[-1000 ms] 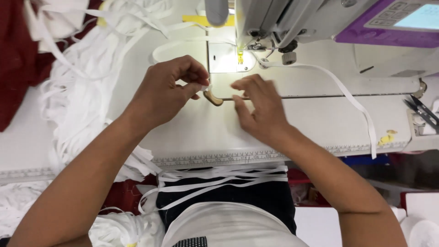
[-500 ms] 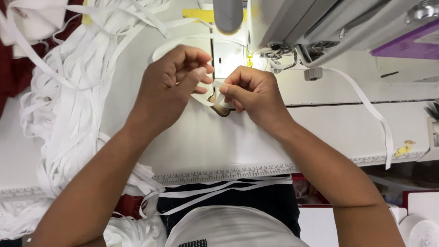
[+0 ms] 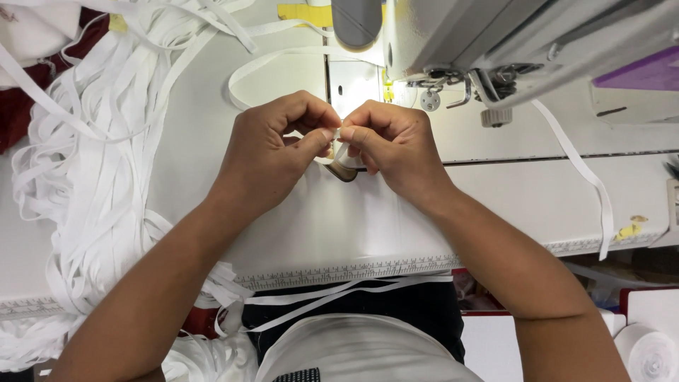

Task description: Cutting and preparing segments of white elastic banding at a sewing workstation using thread snips.

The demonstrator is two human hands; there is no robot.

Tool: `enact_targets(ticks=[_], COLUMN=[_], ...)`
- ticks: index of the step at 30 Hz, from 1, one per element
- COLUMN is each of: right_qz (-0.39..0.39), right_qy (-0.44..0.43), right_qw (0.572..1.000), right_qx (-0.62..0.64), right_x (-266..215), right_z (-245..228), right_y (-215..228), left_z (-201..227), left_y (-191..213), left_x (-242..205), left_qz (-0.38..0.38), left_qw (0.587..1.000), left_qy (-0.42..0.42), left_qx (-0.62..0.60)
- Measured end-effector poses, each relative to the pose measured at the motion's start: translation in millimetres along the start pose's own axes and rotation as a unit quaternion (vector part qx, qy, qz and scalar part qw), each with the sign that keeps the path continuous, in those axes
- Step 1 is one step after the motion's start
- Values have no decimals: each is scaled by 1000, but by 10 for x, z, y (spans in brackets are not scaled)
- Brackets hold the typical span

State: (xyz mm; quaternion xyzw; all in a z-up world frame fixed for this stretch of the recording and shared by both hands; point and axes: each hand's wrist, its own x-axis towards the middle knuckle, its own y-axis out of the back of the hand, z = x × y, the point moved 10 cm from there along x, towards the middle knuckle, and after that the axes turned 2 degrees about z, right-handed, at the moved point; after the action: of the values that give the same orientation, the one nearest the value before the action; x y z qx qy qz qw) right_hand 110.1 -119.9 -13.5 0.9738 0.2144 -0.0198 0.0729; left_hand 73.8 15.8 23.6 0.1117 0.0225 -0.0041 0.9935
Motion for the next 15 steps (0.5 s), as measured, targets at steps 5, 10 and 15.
enact_targets(ticks=[5,10,15], right_qz=[2,20,57], right_qy=[86,174,307], right_qw=[991,967,939], right_qx=[-104,-184,-141], right_x=[-270,-738,-832], right_z=[-247,-671,-963], right_y=[66,115,-35], left_z=[124,591,784], left_y=[24,71,-93], left_x=[-121,-583,-810], left_qz=[14,51,64], left_qw=[998,968,939], left_qy=[-2,-209,-297], left_qx=[57,131,159])
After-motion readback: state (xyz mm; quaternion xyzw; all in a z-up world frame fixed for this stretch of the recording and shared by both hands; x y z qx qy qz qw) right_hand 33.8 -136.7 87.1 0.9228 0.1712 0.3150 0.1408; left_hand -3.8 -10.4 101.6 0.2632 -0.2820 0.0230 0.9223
